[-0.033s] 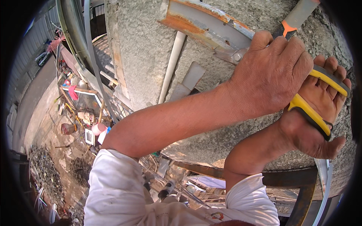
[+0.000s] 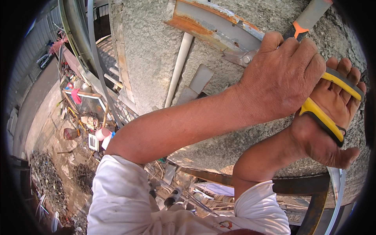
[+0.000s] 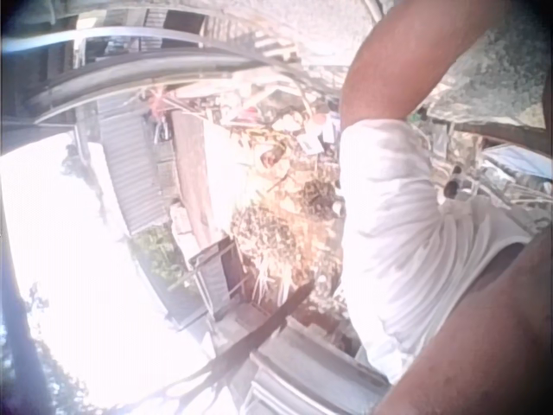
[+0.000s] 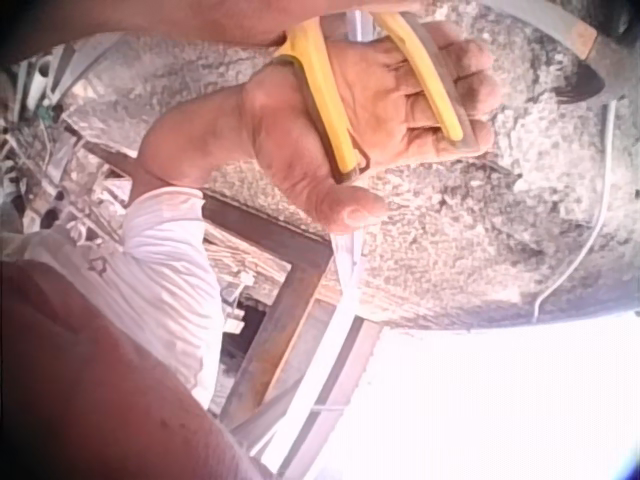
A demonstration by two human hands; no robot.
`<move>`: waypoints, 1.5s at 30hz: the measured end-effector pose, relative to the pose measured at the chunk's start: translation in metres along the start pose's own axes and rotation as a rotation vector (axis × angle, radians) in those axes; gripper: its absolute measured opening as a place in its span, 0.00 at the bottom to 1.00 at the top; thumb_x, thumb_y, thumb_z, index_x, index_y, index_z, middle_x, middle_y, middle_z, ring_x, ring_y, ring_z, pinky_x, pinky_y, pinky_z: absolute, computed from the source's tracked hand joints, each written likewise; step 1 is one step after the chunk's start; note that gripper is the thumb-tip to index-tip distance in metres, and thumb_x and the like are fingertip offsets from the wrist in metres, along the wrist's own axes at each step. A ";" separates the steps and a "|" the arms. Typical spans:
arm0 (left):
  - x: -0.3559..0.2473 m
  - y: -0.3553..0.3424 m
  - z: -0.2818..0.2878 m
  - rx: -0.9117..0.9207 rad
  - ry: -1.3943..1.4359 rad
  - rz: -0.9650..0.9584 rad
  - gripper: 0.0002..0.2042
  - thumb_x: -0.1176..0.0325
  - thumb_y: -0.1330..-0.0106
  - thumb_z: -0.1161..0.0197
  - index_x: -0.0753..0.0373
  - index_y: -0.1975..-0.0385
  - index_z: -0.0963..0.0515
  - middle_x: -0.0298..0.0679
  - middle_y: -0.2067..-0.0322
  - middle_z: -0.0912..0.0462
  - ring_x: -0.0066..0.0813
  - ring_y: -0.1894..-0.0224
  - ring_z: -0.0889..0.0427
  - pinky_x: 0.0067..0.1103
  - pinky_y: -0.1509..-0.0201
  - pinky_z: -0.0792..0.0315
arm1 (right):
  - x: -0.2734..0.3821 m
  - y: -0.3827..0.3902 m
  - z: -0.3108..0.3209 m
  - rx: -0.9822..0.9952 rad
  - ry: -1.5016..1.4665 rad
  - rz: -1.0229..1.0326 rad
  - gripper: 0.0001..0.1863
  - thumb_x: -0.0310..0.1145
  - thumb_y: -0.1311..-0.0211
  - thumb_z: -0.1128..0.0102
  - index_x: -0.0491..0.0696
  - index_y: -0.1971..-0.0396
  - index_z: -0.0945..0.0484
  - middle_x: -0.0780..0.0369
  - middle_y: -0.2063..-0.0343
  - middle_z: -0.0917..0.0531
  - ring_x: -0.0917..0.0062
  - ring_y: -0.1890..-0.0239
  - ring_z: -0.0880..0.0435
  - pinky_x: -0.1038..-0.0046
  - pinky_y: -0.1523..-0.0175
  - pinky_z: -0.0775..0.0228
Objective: The person uses tin snips to cut a curved metal frame resting on a concrete surface. They repeatedly reposition the frame and snips to make successive cuts along the curve.
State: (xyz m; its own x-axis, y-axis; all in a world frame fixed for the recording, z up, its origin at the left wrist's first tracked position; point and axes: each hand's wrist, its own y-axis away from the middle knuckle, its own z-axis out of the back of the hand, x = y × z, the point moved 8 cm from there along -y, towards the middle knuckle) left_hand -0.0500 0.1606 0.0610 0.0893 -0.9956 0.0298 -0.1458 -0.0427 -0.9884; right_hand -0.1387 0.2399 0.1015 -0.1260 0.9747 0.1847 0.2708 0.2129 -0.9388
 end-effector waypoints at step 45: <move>-0.012 -0.012 0.003 -0.121 -0.118 -0.067 0.07 0.64 0.41 0.40 0.61 0.71 0.26 0.40 0.75 0.24 0.33 0.72 0.24 0.31 0.60 0.34 | 0.013 -0.018 0.010 0.098 0.290 0.006 0.41 0.54 0.50 0.25 0.52 0.39 0.32 0.51 0.55 0.30 0.59 0.46 0.30 0.52 0.31 0.41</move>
State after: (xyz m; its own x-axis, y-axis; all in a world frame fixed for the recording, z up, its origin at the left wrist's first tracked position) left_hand -0.0459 0.1729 0.0718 0.2167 -0.9737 0.0698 -0.2529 -0.1251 -0.9594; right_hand -0.1546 0.2482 0.1182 0.1572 0.9577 0.2410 0.1752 0.2131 -0.9612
